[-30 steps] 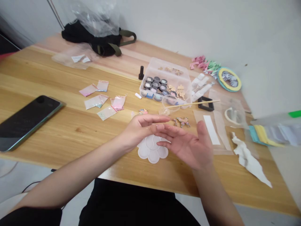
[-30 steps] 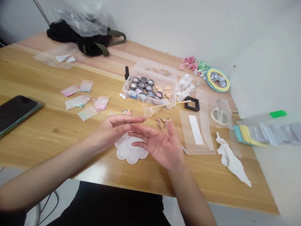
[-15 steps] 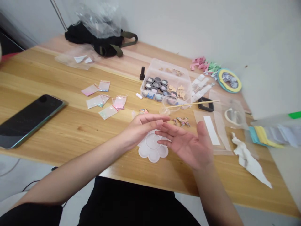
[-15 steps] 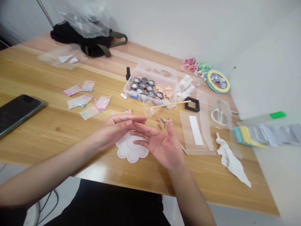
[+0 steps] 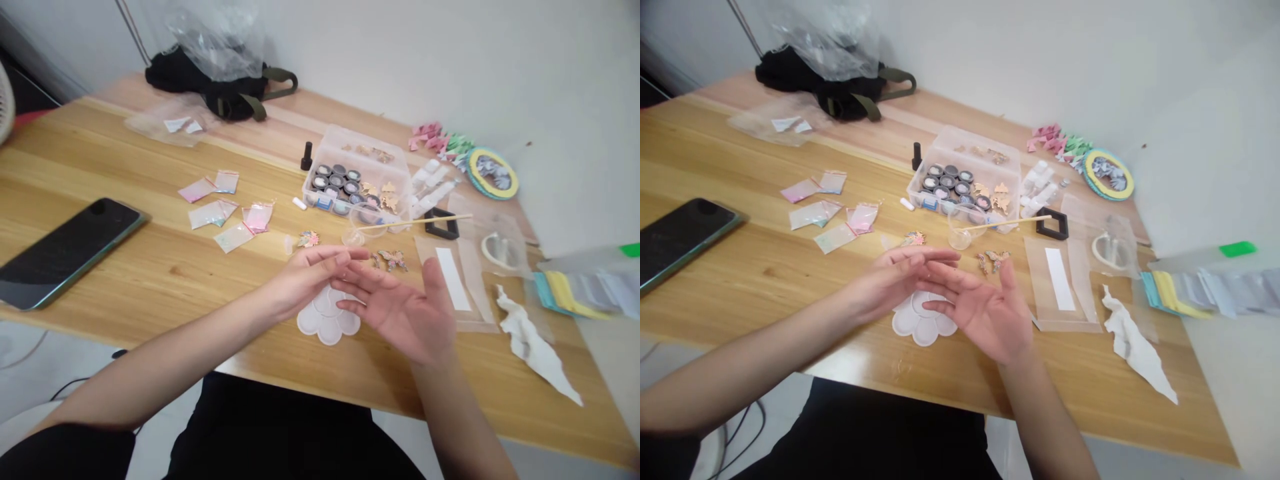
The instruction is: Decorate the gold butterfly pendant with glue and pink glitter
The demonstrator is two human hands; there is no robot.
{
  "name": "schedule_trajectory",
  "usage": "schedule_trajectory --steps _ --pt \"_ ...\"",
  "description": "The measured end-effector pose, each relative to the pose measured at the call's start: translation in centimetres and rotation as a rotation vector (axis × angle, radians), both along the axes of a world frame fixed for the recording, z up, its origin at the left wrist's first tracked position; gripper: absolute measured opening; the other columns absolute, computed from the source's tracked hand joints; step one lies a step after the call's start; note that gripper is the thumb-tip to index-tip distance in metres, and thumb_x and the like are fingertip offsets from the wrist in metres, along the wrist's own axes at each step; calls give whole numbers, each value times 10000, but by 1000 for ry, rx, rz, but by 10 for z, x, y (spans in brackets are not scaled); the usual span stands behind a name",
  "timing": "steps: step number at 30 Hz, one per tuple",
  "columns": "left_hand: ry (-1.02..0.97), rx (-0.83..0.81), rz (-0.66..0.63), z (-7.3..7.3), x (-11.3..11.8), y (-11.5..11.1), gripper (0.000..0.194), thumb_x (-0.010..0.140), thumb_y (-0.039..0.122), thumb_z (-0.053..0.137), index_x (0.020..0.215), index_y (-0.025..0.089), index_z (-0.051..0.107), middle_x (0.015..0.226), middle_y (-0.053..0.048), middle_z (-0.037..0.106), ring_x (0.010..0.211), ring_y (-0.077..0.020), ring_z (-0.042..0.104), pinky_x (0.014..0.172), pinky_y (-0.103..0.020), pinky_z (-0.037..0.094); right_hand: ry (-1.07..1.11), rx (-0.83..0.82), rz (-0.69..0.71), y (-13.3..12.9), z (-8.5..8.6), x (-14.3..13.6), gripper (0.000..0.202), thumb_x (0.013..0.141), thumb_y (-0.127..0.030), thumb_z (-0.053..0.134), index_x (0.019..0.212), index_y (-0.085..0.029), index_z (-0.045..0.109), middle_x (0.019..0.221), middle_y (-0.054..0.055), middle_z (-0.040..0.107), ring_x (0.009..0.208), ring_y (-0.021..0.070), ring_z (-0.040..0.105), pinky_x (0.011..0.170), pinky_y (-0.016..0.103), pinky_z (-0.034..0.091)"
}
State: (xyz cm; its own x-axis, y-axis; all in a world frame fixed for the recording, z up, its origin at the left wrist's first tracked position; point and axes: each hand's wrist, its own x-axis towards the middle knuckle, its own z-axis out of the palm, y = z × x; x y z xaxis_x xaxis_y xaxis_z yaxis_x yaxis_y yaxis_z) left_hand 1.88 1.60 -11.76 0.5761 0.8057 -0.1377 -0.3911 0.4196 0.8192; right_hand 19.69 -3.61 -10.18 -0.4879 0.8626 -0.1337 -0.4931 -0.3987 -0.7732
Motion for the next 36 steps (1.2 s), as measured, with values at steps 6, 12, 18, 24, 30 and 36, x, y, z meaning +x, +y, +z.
schedule_trajectory --steps 6,12,18,24,30,36 --pt "-105 -57 -22 0 -2 1 401 718 504 852 985 209 802 1072 -75 782 981 -197 711 933 -352 518 9 -30 -16 -1 6 2 823 906 -833 242 1263 -250 700 1377 87 674 1264 262 615 1022 429 496" --pt "-113 -44 -34 1 -3 1 408 745 500 830 1024 204 801 1095 -97 783 990 -206 725 924 -349 535 -4 -17 -74 -3 12 4 806 867 -876 215 1296 -344 643 1368 63 681 1319 288 585 1083 530 446" --pt "89 10 95 4 -2 -1 238 722 350 857 916 219 814 1025 -52 803 948 -192 734 904 -341 541 -98 68 -65 -6 9 5 839 849 -899 218 1364 -356 598 1442 68 626 1396 312 511 1132 567 376" --pt "33 -80 52 6 -4 -1 221 748 317 819 944 215 816 1035 -65 801 993 -220 730 920 -368 536 -156 198 -76 -8 4 4 810 887 -858 257 1440 -344 552 1456 45 619 1440 282 465 1155 503 343" --pt "-101 -148 -4 6 -4 0 255 759 341 810 961 185 816 1063 -85 796 1042 -226 719 938 -360 539 -140 151 -82 -9 6 3 835 875 -871 251 1425 -324 560 1466 71 609 1459 300 442 1147 536 353" --pt "55 -95 67 6 -4 1 215 732 306 837 926 215 817 961 -42 801 913 -179 721 855 -313 517 -172 155 -80 -8 6 4 833 857 -887 252 1412 -352 566 1407 64 653 1445 314 458 1150 564 345"
